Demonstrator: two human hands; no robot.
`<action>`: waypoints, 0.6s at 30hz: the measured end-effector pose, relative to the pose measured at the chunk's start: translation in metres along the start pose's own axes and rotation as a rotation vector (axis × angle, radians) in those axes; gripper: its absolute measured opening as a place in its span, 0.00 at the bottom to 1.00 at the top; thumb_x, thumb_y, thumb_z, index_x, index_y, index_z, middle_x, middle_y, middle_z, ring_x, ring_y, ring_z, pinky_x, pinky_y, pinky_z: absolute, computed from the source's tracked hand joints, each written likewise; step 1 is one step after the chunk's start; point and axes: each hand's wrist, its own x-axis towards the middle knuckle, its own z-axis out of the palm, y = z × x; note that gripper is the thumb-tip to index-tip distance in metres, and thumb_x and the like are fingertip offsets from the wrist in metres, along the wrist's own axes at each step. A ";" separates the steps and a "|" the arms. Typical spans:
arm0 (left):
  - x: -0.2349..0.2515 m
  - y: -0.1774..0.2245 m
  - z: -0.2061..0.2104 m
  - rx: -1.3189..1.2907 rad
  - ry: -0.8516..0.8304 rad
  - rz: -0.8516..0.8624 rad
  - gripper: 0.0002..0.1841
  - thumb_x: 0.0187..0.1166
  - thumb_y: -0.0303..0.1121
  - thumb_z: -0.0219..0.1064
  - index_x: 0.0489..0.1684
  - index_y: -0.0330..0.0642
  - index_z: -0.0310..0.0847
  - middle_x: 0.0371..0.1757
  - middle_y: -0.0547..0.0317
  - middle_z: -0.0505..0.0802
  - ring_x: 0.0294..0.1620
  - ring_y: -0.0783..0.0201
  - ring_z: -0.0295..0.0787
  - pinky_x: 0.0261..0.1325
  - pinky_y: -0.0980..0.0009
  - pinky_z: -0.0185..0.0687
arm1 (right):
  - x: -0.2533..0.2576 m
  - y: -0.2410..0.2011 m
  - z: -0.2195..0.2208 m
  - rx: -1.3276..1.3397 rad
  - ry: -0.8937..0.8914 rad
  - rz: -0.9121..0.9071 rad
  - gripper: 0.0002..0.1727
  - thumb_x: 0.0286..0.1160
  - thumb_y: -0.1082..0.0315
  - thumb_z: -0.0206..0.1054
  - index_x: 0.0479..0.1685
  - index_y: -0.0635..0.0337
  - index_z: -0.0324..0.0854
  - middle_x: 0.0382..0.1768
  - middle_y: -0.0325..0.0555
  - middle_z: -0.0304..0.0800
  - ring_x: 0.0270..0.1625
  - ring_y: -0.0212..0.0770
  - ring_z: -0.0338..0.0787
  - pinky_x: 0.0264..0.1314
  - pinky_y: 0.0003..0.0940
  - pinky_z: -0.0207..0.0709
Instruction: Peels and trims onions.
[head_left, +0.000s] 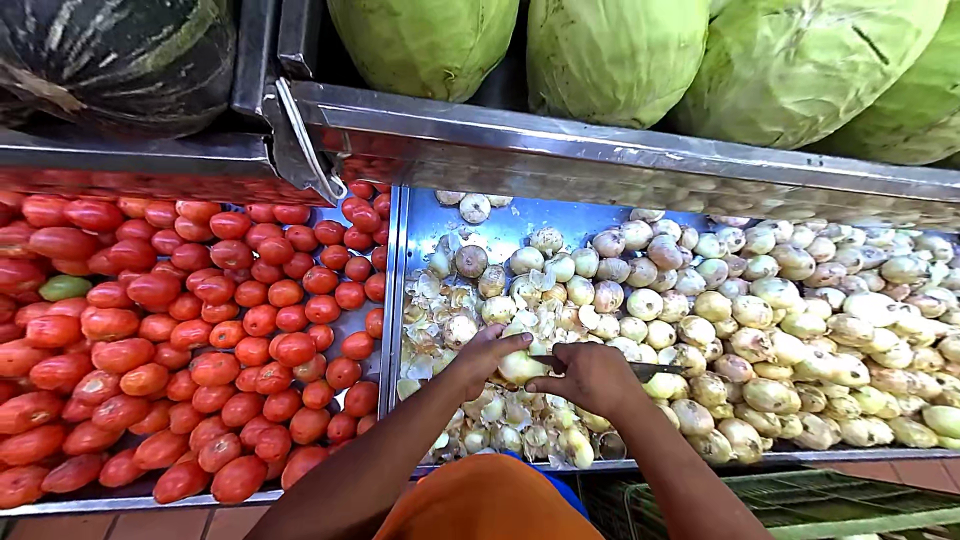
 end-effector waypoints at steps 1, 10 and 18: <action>0.000 0.000 0.000 0.012 0.018 -0.002 0.24 0.82 0.52 0.69 0.65 0.43 0.78 0.52 0.45 0.91 0.50 0.51 0.91 0.52 0.52 0.88 | 0.001 -0.002 0.000 -0.018 -0.020 -0.014 0.46 0.55 0.12 0.59 0.26 0.53 0.84 0.22 0.43 0.84 0.33 0.48 0.89 0.37 0.55 0.80; 0.013 0.002 0.002 -0.249 0.306 -0.144 0.28 0.87 0.55 0.54 0.72 0.41 0.75 0.58 0.39 0.87 0.49 0.45 0.89 0.46 0.49 0.87 | -0.006 -0.021 0.046 -0.124 0.145 -0.298 0.48 0.72 0.17 0.45 0.18 0.57 0.80 0.16 0.49 0.82 0.24 0.53 0.90 0.25 0.55 0.79; 0.008 0.026 -0.020 -0.158 0.062 -0.177 0.37 0.81 0.71 0.51 0.67 0.47 0.79 0.51 0.46 0.90 0.40 0.54 0.88 0.37 0.60 0.85 | -0.005 -0.010 0.031 0.106 0.182 -0.121 0.34 0.72 0.28 0.65 0.37 0.55 0.87 0.26 0.45 0.87 0.31 0.49 0.90 0.34 0.55 0.84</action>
